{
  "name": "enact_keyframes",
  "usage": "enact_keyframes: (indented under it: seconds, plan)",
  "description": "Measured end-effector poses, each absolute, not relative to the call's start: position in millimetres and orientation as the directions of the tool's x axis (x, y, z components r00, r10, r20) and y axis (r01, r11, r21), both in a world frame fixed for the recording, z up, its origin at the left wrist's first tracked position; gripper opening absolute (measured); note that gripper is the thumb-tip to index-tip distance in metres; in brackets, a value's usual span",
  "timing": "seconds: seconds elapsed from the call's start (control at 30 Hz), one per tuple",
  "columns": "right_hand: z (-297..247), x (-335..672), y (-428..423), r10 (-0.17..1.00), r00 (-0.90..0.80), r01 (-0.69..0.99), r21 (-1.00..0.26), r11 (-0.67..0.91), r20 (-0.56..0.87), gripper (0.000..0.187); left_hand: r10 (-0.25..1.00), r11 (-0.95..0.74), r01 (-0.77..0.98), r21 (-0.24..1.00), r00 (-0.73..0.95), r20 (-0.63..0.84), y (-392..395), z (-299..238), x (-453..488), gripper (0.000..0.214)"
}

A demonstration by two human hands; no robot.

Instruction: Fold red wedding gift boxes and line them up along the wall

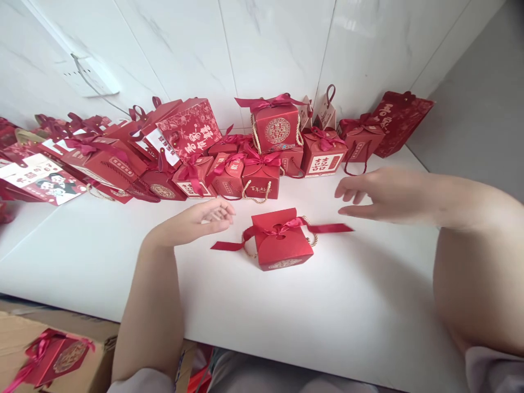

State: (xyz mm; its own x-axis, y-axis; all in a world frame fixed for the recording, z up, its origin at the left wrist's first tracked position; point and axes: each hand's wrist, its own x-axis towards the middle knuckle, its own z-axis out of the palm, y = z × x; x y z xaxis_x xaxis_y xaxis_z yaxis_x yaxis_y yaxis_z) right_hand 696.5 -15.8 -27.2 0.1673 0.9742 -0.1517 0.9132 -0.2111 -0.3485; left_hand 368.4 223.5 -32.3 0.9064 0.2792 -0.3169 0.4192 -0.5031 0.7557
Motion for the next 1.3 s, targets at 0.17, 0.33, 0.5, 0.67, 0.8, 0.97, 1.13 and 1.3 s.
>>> enact_keyframes:
  seconds: [0.17, 0.33, 0.5, 0.67, 0.8, 0.97, 1.13, 1.3]
  plan:
    - [-21.4, 647.8, 7.1, 0.995, -0.057, 0.846, -0.534, 0.005, -0.080, 0.028, 0.260, -0.712, 0.199, 0.674, 0.965, -0.010, 190.1, -41.6, 397.1, 0.027]
    - [-26.1, 628.6, 15.1, 0.982, -0.185, 0.765, -0.632, 0.118, -0.040, 0.016, 0.204, -0.809, 0.087, 0.582, 0.969, 0.140, 170.1, -44.2, 403.1, 0.009]
    - [-25.4, 629.3, 11.5, 0.968, -0.218, 0.764, -0.638, 0.089, -0.126, 0.011, 0.169, -0.841, 0.001, 0.542, 0.951, 0.260, 164.1, -45.9, 403.4, 0.013]
    - [-18.6, 630.1, 7.7, 0.965, -0.190, 0.673, -0.740, -0.008, -0.183, 0.017, 0.282, -0.725, 0.118, 0.679, 0.950, 0.137, 161.5, -42.6, 404.8, 0.015]
    - [-14.7, 630.0, 6.9, 0.949, -0.162, 0.609, -0.784, -0.118, -0.269, 0.014, 0.352, -0.624, 0.182, 0.760, 0.934, 0.065, 163.6, -41.5, 405.8, 0.022]
    - [-11.6, 633.9, 7.8, 0.918, -0.107, 0.636, -0.736, -0.232, -0.382, 0.031, 0.352, -0.576, 0.203, 0.792, 0.936, 0.017, 172.0, -43.0, 404.1, 0.029]
    - [-15.1, 640.4, 10.7, 0.894, -0.200, 0.662, -0.728, -0.179, -0.402, 0.041, 0.335, -0.607, 0.223, 0.763, 0.942, -0.008, 180.6, -41.5, 400.7, 0.032]
    - [-22.3, 645.0, 14.9, 0.893, -0.209, 0.690, -0.707, -0.154, -0.398, 0.040, 0.333, -0.682, 0.229, 0.694, 0.943, 0.016, 185.5, -39.9, 398.6, 0.031]
